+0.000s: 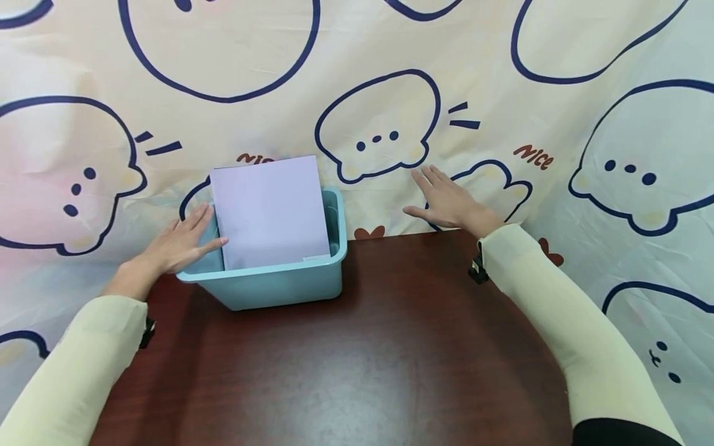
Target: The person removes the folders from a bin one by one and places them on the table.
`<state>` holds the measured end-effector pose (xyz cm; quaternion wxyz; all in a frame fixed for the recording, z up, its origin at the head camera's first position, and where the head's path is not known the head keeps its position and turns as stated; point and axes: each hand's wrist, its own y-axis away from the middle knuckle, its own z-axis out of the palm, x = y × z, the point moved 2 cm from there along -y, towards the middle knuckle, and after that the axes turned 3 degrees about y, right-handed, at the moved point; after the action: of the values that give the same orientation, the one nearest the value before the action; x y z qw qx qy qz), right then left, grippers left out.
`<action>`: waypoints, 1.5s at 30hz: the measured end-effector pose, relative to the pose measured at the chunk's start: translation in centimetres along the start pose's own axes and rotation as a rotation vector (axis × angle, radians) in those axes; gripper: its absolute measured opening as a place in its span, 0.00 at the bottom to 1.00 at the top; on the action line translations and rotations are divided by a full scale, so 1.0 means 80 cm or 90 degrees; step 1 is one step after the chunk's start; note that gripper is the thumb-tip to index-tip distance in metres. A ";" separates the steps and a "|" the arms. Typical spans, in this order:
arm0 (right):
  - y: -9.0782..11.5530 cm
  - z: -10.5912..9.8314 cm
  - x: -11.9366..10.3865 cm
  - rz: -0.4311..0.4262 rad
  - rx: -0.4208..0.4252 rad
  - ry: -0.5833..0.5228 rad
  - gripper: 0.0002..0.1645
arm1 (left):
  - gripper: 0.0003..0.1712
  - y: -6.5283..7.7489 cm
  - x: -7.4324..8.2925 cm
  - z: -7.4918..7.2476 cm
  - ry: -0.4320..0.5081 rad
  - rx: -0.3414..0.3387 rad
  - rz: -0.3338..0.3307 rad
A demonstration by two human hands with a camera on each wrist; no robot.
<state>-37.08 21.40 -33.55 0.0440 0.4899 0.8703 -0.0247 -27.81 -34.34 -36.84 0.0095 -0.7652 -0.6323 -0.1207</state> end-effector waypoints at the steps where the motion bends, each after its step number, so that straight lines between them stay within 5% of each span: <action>1: -0.001 0.000 -0.003 -0.003 0.002 -0.003 0.62 | 0.61 0.000 0.000 0.000 -0.002 0.000 -0.001; 22: -0.030 0.003 -0.048 -0.031 0.000 -0.041 0.60 | 0.62 0.001 -0.003 0.005 0.008 0.000 -0.003; 45: -0.062 0.016 -0.090 -0.062 0.038 -0.204 0.58 | 0.62 0.002 0.002 0.000 0.026 0.008 0.001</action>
<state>-37.55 12.62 -34.10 0.1665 0.4379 0.8738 -0.1302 -27.65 -34.19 -36.76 0.0269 -0.7631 -0.6320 -0.1322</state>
